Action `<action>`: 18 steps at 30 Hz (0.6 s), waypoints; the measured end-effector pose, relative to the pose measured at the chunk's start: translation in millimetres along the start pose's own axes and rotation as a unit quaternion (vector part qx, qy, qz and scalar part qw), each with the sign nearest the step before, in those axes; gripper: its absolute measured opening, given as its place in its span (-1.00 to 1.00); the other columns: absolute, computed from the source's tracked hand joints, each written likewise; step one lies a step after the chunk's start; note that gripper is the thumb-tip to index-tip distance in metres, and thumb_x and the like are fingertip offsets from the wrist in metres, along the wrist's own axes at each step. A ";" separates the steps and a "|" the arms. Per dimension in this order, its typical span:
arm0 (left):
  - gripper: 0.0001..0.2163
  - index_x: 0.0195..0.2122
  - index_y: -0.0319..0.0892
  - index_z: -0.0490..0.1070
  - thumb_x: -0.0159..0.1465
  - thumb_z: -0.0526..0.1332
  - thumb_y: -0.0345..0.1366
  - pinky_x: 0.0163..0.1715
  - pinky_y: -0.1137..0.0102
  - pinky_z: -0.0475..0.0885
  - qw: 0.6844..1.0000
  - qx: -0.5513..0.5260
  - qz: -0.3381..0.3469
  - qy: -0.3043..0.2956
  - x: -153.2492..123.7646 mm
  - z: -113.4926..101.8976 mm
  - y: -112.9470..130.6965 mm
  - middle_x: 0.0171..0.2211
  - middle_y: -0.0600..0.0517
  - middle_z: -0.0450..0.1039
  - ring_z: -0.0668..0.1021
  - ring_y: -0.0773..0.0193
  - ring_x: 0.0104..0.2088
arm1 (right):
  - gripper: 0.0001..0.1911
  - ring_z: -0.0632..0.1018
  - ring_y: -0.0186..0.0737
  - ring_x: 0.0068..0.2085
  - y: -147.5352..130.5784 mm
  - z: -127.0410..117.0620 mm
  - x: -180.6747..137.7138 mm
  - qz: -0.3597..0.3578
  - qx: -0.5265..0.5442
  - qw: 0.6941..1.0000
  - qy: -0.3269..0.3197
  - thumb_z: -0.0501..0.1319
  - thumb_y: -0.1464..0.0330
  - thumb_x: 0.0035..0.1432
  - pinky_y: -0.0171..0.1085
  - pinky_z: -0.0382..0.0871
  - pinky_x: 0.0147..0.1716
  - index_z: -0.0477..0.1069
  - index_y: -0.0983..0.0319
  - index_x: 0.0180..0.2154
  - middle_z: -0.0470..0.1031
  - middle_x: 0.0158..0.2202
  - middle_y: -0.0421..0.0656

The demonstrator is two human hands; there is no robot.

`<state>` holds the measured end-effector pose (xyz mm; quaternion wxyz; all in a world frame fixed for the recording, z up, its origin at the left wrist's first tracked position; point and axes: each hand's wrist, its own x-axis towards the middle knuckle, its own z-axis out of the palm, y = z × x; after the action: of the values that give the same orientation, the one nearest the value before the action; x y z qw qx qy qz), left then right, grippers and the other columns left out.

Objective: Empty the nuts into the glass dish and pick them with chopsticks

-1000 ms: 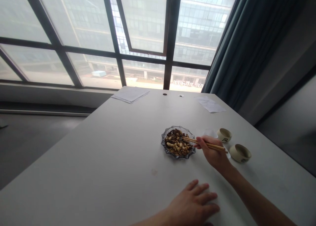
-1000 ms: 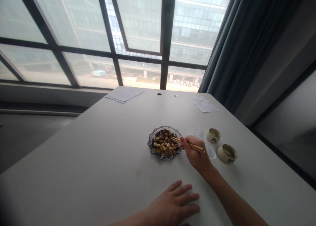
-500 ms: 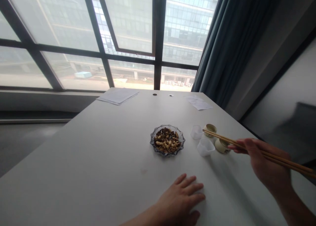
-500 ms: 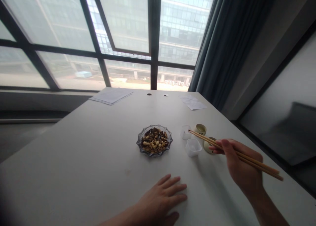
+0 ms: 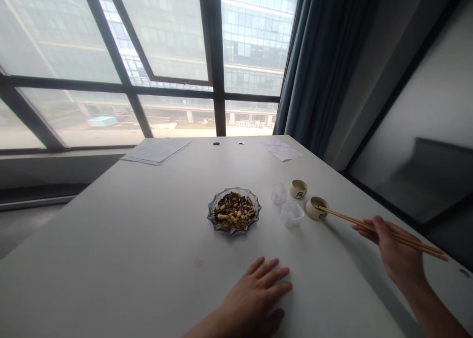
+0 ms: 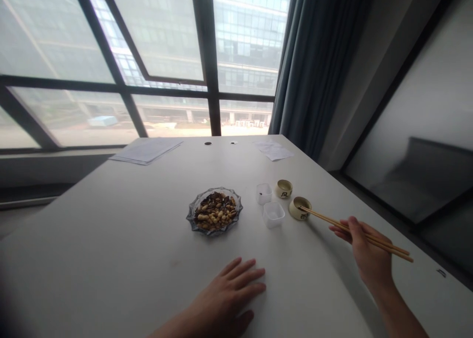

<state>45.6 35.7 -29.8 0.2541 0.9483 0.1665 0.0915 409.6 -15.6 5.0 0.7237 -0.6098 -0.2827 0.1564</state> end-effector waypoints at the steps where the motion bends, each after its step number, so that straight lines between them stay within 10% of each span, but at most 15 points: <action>1: -0.47 0.28 0.10 0.23 0.27 0.22 -0.28 0.40 -0.02 -0.01 1.000 0.004 -0.003 -0.009 0.7 -1.2 0.5 0.38 0.12 0.18 0.17 0.05 0.40 | -0.56 0.69 -0.10 -0.45 0.5 -0.5 -1.1 0.005 -0.002 1.000 -0.002 0.49 0.08 -0.02 -0.31 0.67 -0.36 0.57 0.34 -0.34 0.65 -0.45 -0.02; 18: -0.41 0.29 0.10 0.23 0.22 0.21 -0.37 0.40 -0.05 -0.04 0.998 0.002 -0.022 -0.056 4.9 -12.0 7.1 0.42 0.16 0.08 0.11 0.04 0.42 | -0.54 0.69 -0.12 -0.46 1.1 -23.3 0.3 -0.006 0.008 1.000 0.026 0.48 0.06 -0.01 -0.34 0.66 -0.39 0.55 0.35 -0.33 0.63 -0.46 -0.03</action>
<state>48.9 37.1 -15.4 0.2627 0.9487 0.1727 0.0322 423.9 -33.8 1.8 0.7366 -0.6062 -0.2658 0.1387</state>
